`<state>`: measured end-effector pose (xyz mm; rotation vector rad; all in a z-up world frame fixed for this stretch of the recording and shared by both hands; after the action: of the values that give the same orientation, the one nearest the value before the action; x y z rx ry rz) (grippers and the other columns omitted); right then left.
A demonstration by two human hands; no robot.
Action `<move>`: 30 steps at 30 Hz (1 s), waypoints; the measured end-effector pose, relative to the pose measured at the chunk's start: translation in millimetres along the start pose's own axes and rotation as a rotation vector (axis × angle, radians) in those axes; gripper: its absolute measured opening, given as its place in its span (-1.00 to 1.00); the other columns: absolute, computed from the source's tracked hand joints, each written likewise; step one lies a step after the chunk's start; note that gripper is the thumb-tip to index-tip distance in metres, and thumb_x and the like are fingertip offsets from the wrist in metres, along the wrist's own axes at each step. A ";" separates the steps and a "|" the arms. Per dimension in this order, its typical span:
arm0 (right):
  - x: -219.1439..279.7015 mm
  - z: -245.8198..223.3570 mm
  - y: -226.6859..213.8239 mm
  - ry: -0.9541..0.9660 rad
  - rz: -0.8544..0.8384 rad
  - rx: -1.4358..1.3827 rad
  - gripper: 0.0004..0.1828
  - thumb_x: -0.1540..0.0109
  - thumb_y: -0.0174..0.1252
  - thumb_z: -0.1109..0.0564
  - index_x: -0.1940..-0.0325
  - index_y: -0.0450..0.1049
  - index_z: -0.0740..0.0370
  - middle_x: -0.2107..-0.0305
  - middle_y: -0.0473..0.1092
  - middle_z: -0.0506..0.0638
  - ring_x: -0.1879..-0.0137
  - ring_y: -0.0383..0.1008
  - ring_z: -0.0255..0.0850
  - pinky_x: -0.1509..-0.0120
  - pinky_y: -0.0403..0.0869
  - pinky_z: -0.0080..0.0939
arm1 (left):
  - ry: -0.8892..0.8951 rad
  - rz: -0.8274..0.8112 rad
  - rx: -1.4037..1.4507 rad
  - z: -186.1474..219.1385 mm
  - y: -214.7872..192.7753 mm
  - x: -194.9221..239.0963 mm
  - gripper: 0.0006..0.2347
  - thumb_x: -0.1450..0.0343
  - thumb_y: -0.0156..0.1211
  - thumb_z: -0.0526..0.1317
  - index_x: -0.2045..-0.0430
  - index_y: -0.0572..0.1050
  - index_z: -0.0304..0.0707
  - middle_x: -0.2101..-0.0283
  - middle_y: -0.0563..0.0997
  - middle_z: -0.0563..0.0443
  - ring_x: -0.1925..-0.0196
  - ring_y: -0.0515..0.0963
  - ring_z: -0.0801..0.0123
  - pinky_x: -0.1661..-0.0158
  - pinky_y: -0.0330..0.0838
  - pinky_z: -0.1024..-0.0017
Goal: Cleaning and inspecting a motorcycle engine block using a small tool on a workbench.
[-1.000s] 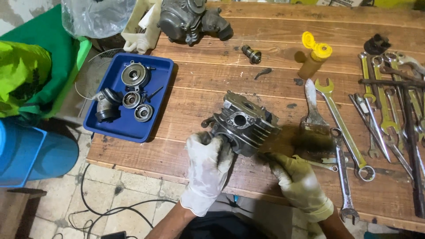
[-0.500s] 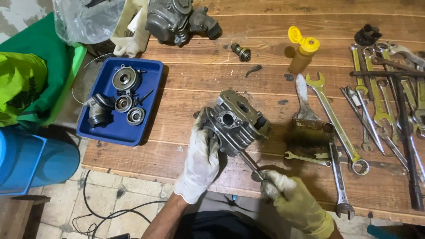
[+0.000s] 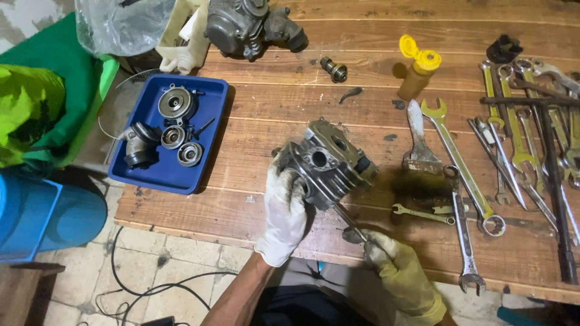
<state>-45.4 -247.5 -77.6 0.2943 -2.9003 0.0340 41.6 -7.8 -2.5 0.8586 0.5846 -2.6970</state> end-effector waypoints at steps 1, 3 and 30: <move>0.8 -22.6 9.0 -0.042 0.008 0.023 -0.59 -0.32 0.00 0.19 -0.19 0.56 0.36 0.26 0.49 -0.04 0.09 0.48 -0.23 -0.09 0.44 -0.22 | 0.009 0.007 -0.011 -0.5 2.1 1.0 -0.65 -0.61 -0.22 -0.08 -0.13 0.40 -0.34 -0.33 0.35 -0.38 -0.43 0.36 -0.17 -0.46 0.21 -0.06; 2.0 -41.7 16.6 -0.081 0.018 0.044 -0.60 -0.33 -0.01 0.09 -0.07 0.64 0.33 0.02 0.66 0.05 -0.21 0.63 -0.16 -0.43 0.44 -0.14 | 0.015 0.011 -0.022 -2.5 5.5 3.6 -0.66 -0.59 -0.23 -0.12 -0.10 0.40 -0.39 -0.29 0.36 -0.41 -0.40 0.36 -0.18 -0.45 0.19 -0.07; 3.9 -24.9 9.4 -0.072 -0.028 0.106 -0.57 -0.32 0.01 0.13 -0.14 0.70 0.20 0.58 0.12 -0.23 0.47 0.09 -0.35 0.34 0.20 -0.36 | -0.062 -0.071 -0.091 10.1 0.7 -1.0 -0.64 -0.57 -0.25 -0.19 -0.16 0.31 -0.47 -0.26 0.27 -0.44 -0.38 0.32 -0.22 -0.43 0.19 -0.06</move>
<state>-45.5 -238.0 -52.5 0.3612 -2.9707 0.1768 37.6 -12.8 5.4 0.7415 0.7303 -2.7249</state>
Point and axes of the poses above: each hand's wrist, its own x-axis away from the middle knuckle, its own y-axis out of the palm, z = x × y, the point moved 1 cm from there along -x, towards the middle knuckle
